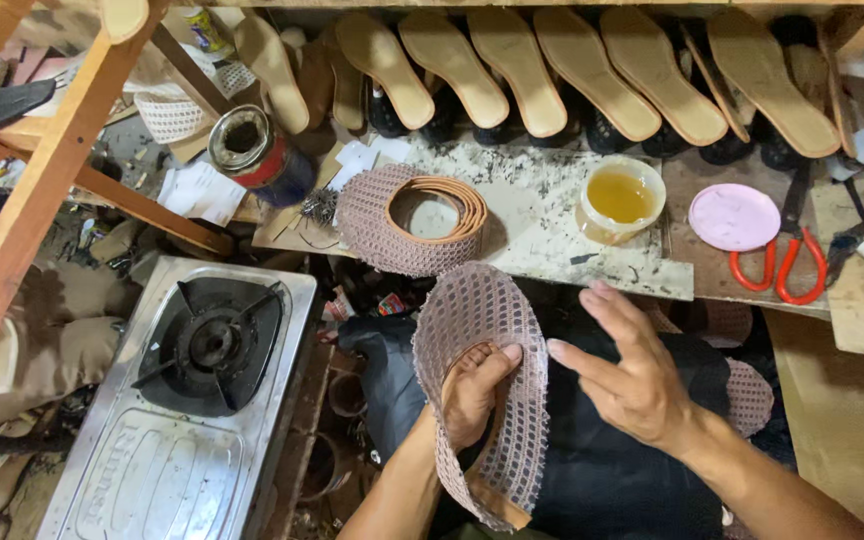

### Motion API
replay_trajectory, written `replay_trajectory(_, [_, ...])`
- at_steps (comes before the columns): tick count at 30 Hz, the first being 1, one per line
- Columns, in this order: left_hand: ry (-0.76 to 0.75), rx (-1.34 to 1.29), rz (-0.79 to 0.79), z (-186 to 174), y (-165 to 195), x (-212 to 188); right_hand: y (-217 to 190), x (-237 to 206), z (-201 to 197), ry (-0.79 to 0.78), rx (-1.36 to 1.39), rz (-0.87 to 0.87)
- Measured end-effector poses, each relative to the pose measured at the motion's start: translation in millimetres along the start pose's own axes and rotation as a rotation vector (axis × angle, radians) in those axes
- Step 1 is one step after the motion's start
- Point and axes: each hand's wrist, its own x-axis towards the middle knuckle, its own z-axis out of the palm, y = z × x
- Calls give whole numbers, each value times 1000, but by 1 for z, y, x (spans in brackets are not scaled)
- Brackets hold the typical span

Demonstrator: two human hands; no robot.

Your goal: The person holds a woven mesh shoe upper strap and repeatedly dips their fingers into a container of yellow glue, spreading the glue along the strap's edge by hand. A small gas burner is lit on the workbench beside them, and finished shoe uppers line the shelf above the bench.

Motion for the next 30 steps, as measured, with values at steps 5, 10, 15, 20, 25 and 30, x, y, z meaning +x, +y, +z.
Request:
replay_trajectory(5, [26,-20,77,-6,7,6,-10,0,5,-25,90,-74])
replay_trajectory(10, [212,199,147,-8,2,15,-29,3,8,-66,418,340])
replay_trajectory(15, [10,488,-21,-17,-4,7,-20,18,6,-149,449,537])
replay_trajectory(20, [150,474,27,-30,-14,-4,48,47,-10,-63,28,285])
replay_trajectory(25, [97,237,60,-36,-22,-5,110,86,-18,-1,-406,231])
replay_trajectory(30, [166,285,5,-45,-14,-14,134,78,-19,-111,-363,302])
